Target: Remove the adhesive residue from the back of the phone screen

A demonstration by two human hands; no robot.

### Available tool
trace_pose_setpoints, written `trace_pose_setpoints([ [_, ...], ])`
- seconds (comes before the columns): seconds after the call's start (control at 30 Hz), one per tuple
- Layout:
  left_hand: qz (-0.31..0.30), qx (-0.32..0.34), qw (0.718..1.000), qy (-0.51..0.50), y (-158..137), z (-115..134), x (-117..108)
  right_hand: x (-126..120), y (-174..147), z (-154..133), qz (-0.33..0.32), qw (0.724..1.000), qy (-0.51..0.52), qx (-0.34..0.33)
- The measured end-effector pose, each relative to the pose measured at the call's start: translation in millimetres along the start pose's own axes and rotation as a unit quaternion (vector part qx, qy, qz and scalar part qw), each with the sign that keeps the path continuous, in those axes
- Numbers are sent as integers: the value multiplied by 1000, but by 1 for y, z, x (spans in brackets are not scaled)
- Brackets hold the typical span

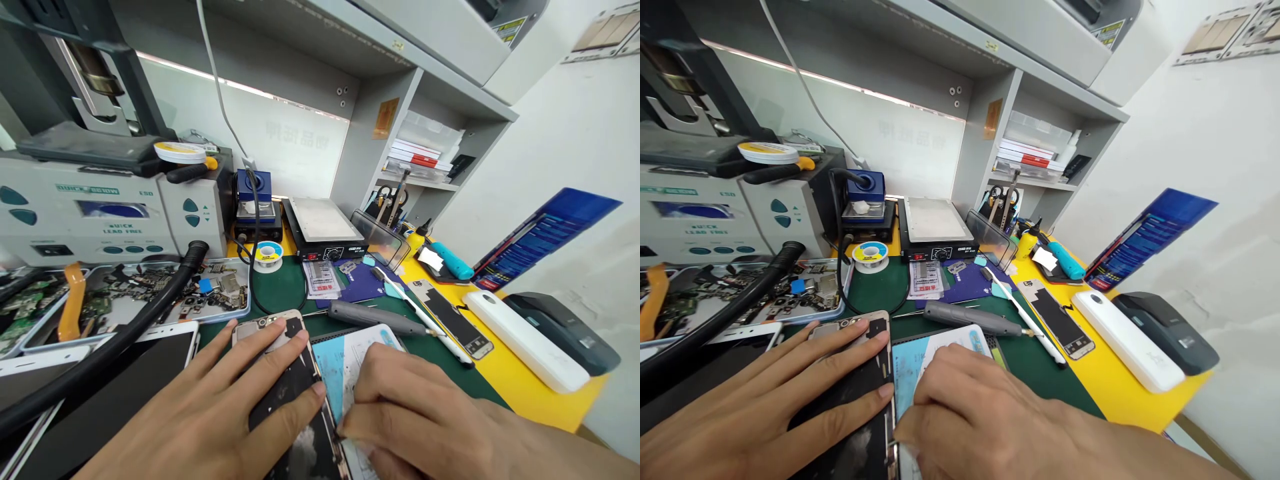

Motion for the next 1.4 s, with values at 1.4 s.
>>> trace_pose_setpoints([
  [1.4, -9, -12, 1000, 11, -4, -1, 0, -4, 2, -1, 27, 1000, -15, -7],
])
Point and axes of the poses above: each hand's wrist, its own y-axis towards the middle knuckle, its own x-axis out of the palm, z = x × y, the point moved 9 cm from there along y, towards the middle knuckle, and after that the axes turned 8 degrees about -y, right-handed, at the moved point
